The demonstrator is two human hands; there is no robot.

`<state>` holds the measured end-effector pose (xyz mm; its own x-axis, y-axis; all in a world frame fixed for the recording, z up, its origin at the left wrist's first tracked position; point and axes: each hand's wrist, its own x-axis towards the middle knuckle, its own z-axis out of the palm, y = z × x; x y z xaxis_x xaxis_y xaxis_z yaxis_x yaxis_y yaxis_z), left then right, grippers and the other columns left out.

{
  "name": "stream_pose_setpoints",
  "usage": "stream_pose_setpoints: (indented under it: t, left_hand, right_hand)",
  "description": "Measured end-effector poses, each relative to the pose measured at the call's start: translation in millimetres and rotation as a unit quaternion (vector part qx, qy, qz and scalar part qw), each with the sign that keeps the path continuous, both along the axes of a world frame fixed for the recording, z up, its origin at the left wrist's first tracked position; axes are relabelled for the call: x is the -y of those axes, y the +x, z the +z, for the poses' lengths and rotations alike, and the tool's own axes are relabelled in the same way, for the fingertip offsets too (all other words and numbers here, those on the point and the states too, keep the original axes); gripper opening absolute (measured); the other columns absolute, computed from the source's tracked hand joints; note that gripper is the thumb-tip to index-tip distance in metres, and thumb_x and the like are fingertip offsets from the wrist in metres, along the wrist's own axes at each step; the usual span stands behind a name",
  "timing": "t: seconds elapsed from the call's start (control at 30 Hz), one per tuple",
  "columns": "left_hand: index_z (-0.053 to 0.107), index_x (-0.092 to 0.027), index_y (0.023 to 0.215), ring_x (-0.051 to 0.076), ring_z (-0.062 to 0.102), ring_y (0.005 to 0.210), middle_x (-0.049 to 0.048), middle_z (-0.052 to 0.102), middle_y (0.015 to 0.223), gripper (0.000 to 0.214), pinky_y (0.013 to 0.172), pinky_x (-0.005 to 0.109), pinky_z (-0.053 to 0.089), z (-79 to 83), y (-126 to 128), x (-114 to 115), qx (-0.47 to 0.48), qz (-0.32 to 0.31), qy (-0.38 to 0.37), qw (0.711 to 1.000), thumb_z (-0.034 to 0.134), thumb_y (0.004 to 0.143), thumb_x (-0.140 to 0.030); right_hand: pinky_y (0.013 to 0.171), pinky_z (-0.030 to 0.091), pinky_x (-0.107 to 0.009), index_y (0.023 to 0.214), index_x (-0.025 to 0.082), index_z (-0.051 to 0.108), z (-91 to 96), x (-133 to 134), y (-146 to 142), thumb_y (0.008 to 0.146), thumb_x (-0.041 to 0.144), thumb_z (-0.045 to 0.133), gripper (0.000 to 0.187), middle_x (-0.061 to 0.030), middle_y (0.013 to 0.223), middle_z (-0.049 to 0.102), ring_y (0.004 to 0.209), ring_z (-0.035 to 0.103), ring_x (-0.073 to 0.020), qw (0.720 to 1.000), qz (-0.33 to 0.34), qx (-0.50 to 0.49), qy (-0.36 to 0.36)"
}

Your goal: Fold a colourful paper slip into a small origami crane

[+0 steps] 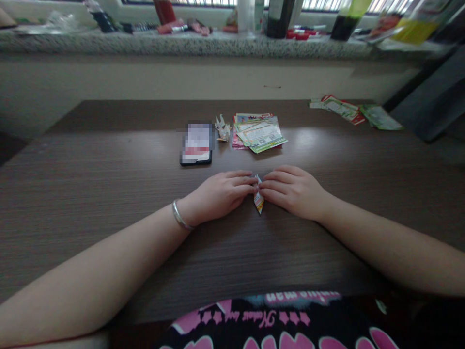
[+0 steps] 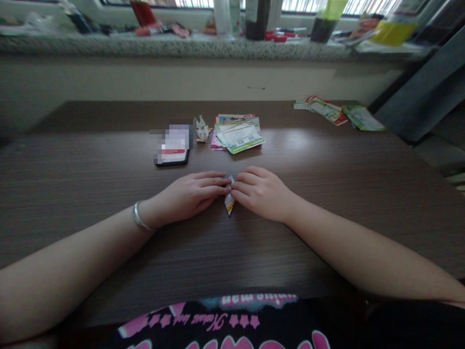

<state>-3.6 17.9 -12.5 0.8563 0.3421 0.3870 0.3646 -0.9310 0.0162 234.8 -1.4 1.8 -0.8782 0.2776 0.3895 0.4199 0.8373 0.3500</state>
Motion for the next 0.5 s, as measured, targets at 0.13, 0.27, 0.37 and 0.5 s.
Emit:
stream_pose_setpoints:
  t: [0.13, 0.27, 0.37, 0.5]
  left_hand:
    - [0.065, -0.017, 0.111, 0.021, 0.059, 0.115, 0.008, 0.064, 0.124, 0.026, 0.098, 0.038, 0.052, 2.5, 0.3, 0.8, -0.014, 0.004, -0.005, 1.0, 0.049, 0.091, -0.016]
    - [0.064, -0.017, 0.113, 0.02, 0.06, 0.111, 0.0074, 0.065, 0.119, 0.027, 0.097, 0.036, 0.051, 4.5, 2.2, 3.6, -0.031, 0.015, -0.018, 0.999, 0.048, 0.092, -0.017]
    - [0.063, -0.017, 0.113, 0.02, 0.06, 0.11, 0.0066, 0.066, 0.118, 0.027, 0.099, 0.037, 0.049, 5.4, 3.8, 5.1, -0.032, 0.022, -0.027, 0.999, 0.047, 0.092, -0.018]
    - [0.063, -0.02, 0.112, 0.019, 0.059, 0.112, 0.0051, 0.066, 0.118, 0.026, 0.104, 0.041, 0.043, 5.2, 4.2, 5.0, -0.032, 0.032, -0.052, 0.998, 0.05, 0.09, -0.018]
  right_hand:
    - [0.087, 0.041, -0.035, 0.094, 0.019, 0.067, 1.8, 1.8, -1.5, 0.096, 0.02, 0.045, 0.022, -0.0019, 0.096, 0.072, 0.091, 0.058, -0.0171, 1.0, 0.001, 0.022, 0.017]
    - [0.087, 0.04, -0.035, 0.09, 0.019, 0.067, 1.4, 1.8, -2.8, 0.096, 0.019, 0.045, 0.022, -0.0033, 0.093, 0.07, 0.085, 0.056, -0.0158, 0.999, 0.013, 0.037, 0.007]
    - [0.088, 0.039, -0.036, 0.088, 0.019, 0.067, 0.0, 0.9, -2.6, 0.095, 0.019, 0.046, 0.022, -0.0034, 0.091, 0.07, 0.082, 0.056, -0.0154, 0.999, 0.006, 0.026, -0.018]
    - [0.086, 0.039, -0.034, 0.087, 0.022, 0.067, -3.7, -2.2, -1.8, 0.093, 0.027, 0.051, 0.018, -0.0024, 0.089, 0.07, 0.084, 0.056, -0.016, 0.997, -0.03, 0.003, -0.076]
